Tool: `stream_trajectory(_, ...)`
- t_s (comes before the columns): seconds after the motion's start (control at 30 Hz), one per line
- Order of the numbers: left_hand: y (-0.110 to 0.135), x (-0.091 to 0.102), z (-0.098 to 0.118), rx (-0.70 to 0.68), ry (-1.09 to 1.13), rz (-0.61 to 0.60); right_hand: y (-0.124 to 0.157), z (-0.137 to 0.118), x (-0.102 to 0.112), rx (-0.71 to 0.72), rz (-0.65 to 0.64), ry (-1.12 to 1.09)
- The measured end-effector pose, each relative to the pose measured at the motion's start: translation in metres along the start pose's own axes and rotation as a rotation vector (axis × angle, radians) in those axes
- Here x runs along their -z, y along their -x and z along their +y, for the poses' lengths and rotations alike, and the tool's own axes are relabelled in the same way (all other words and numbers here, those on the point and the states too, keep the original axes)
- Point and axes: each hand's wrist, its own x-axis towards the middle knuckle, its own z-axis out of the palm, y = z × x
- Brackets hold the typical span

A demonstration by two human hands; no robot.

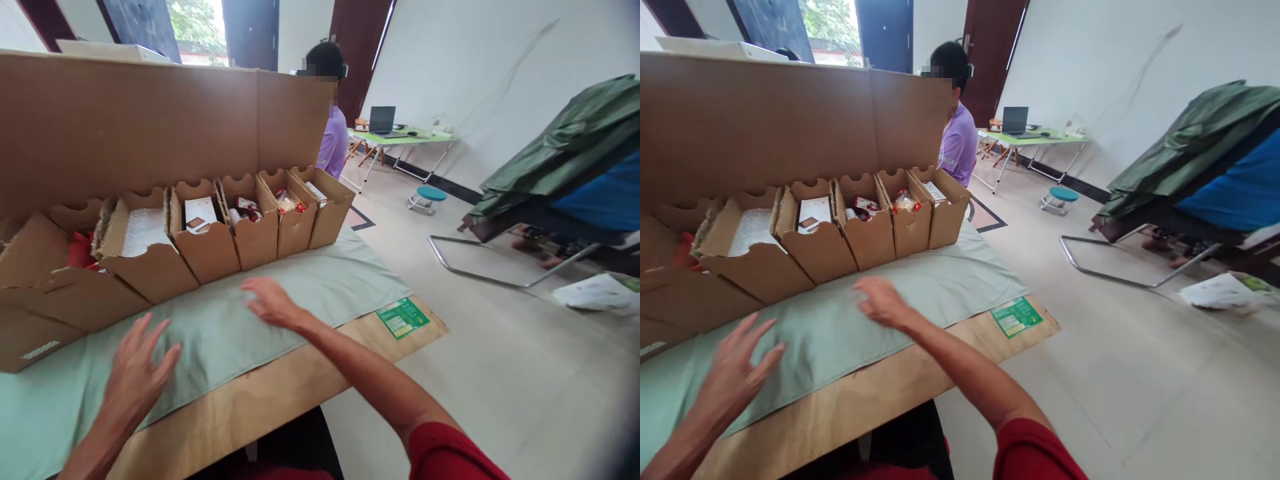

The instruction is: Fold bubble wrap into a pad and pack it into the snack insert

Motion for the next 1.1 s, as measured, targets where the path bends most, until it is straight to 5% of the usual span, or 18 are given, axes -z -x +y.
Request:
stream_trajectory(0.17,-0.076,-0.069,0.097,-0.149,0.114,-0.137,0.083,0.136,0.053,-0.507,0.130,0.215)
stream_trajectory(0.33,-0.114,-0.119,0.151,-0.236,0.171,-0.272,0.181,0.186,0.079,-0.874,0.185,0.366)
stream_trajectory(0.47,-0.115,-0.143,0.178,-0.314,0.185,-0.333,0.221,0.197,0.073,-0.842,0.210,0.499)
stream_trajectory(0.63,-0.099,-0.149,0.185,-0.362,0.181,-0.326,0.240,0.213,0.064,-0.648,0.334,0.528)
stream_trajectory(0.87,-0.079,-0.144,0.184,-0.418,0.183,-0.349,0.231,0.218,0.105,-0.613,0.441,0.306)
stream_trajectory(0.97,-0.074,-0.142,0.187,-0.444,0.203,-0.387,0.187,0.198,0.142,-0.430,0.551,0.173)
stream_trajectory(1.1,-0.074,-0.143,0.185,-0.444,0.298,-0.408,0.089,0.158,0.202,-0.111,0.600,0.137)
